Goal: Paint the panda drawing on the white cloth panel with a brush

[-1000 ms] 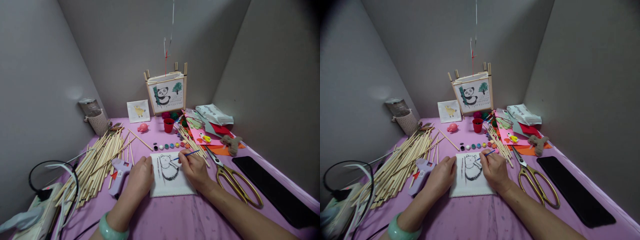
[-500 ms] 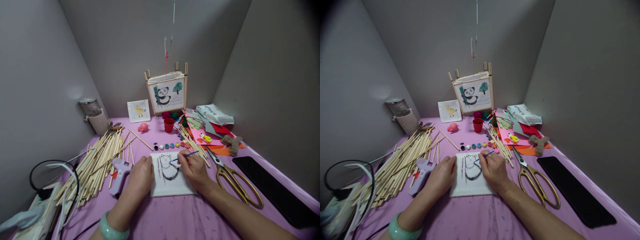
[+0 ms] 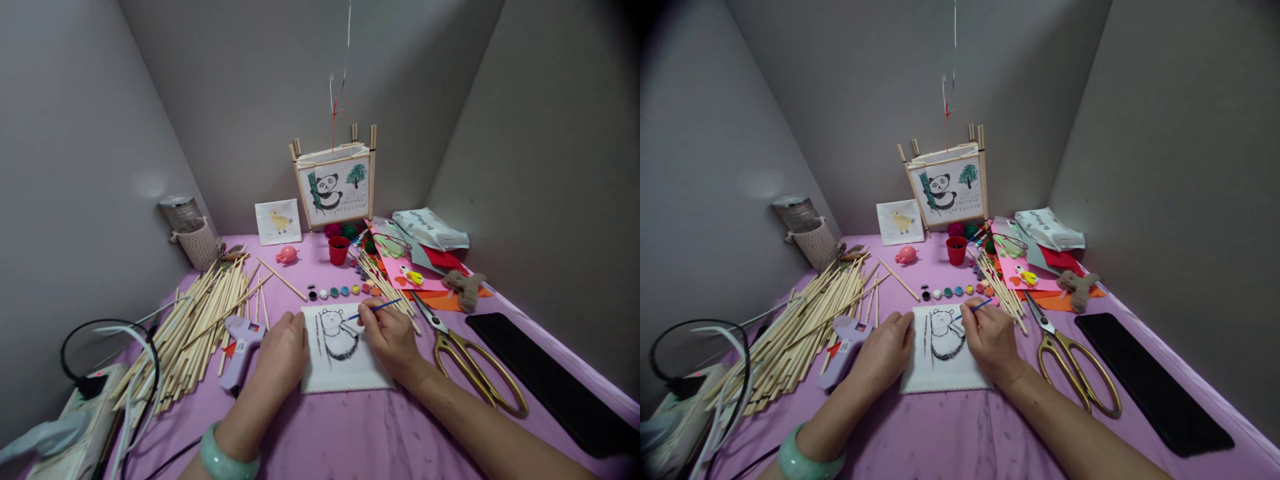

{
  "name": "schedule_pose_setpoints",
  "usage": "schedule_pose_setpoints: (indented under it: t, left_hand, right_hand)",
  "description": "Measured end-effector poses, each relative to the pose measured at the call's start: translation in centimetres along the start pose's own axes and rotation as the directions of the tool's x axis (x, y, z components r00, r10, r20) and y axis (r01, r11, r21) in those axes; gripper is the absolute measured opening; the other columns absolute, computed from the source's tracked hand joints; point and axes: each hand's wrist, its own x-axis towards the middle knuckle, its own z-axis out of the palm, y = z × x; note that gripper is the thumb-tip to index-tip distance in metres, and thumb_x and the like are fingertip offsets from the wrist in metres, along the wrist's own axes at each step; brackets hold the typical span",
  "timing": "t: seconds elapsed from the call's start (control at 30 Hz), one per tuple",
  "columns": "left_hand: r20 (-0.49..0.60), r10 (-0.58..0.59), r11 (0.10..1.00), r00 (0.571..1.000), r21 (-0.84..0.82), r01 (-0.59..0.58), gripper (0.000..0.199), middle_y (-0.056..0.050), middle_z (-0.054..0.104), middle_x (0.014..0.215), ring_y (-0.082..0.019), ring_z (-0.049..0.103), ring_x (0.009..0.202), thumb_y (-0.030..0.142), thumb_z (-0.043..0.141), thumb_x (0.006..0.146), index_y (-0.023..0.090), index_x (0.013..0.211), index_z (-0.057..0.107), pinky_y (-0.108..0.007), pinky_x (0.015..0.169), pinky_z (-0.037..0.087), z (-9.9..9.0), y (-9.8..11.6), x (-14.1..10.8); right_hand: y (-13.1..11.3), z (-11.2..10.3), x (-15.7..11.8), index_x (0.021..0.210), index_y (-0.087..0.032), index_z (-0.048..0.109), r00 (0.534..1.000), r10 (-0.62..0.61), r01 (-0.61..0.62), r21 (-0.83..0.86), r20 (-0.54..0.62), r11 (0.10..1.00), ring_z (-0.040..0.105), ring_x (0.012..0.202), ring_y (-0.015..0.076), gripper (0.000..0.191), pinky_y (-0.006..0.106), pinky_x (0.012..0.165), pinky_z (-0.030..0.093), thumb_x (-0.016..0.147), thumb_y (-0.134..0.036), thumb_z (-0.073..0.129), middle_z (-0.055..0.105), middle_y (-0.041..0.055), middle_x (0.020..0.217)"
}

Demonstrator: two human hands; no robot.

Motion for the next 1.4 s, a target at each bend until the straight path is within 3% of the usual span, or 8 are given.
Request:
schedule_pose_setpoints:
  t: [0.7, 0.9, 1.07, 1.23, 1.4]
  left_hand:
    - [-0.002, -0.008, 1.000, 1.000, 0.015, 0.008, 0.018, -0.005, 0.060, 0.091, -0.020, 0.061, 0.081, 0.020, 0.038, 0.091, 0.019, 0.095, 0.056, -0.030, 0.064, 0.037, 0.0, 0.1, 0.0]
    - [0.001, -0.006, 1.000, 1.000, 0.007, 0.006, 0.018, -0.005, 0.060, 0.091, -0.019, 0.060, 0.080, 0.021, 0.038, 0.092, 0.020, 0.095, 0.056, -0.030, 0.064, 0.037, -0.1, 0.1, 0.0]
    - [-0.003, -0.004, 1.000, 1.000, 0.013, 0.004, 0.018, -0.005, 0.060, 0.090, -0.020, 0.061, 0.080, 0.020, 0.038, 0.091, 0.020, 0.094, 0.056, -0.030, 0.064, 0.037, 0.0, 0.1, 0.0]
    - [0.003, -0.003, 1.000, 1.000, 0.006, 0.003, 0.018, -0.005, 0.060, 0.091, -0.019, 0.061, 0.081, 0.020, 0.038, 0.092, 0.019, 0.095, 0.056, -0.030, 0.065, 0.038, -0.1, 0.2, 0.0]
    - [0.006, -0.008, 1.000, 1.000, 0.010, 0.008, 0.019, -0.006, 0.060, 0.092, -0.019, 0.061, 0.082, 0.020, 0.037, 0.093, 0.019, 0.096, 0.056, -0.029, 0.066, 0.039, -0.2, 0.2, 0.1]
  right_hand:
    - [-0.3, 0.1, -0.2, 0.070, -0.018, 0.057, 0.998, 0.046, -0.050, 0.090, 0.048, 0.995, 0.060, 0.057, 0.0129, 0.027, 0.024, 0.058, 0.043, 0.094, -0.023, 0.046, 0.064, 0.0015, 0.066]
    - [-0.1, 0.1, 0.0, 0.067, -0.019, 0.056, 0.999, 0.052, -0.052, 0.024, 0.010, 0.998, 0.061, 0.058, 0.0145, 0.028, 0.026, 0.060, 0.043, 0.093, -0.024, 0.046, 0.064, 0.0022, 0.065]
    - [-0.5, -0.1, 0.0, 0.072, -0.019, 0.059, 0.984, 0.159, -0.168, 0.132, 0.077, 0.977, 0.061, 0.055, 0.0136, 0.027, 0.025, 0.057, 0.044, 0.093, -0.028, 0.045, 0.065, 0.0007, 0.062]
    - [-0.8, 0.0, 1.5, 0.083, -0.019, 0.060, 0.952, 0.295, -0.306, 0.201, 0.084, 0.931, 0.062, 0.055, 0.0142, 0.022, 0.025, 0.057, 0.046, 0.093, -0.034, 0.047, 0.067, 0.0008, 0.065]
    - [-0.9, 1.6, 4.1, 0.078, -0.020, 0.060, 0.972, 0.212, -0.228, 0.196, 0.096, 0.954, 0.064, 0.059, 0.0151, 0.023, 0.025, 0.059, 0.046, 0.093, -0.032, 0.047, 0.069, 0.0021, 0.069]
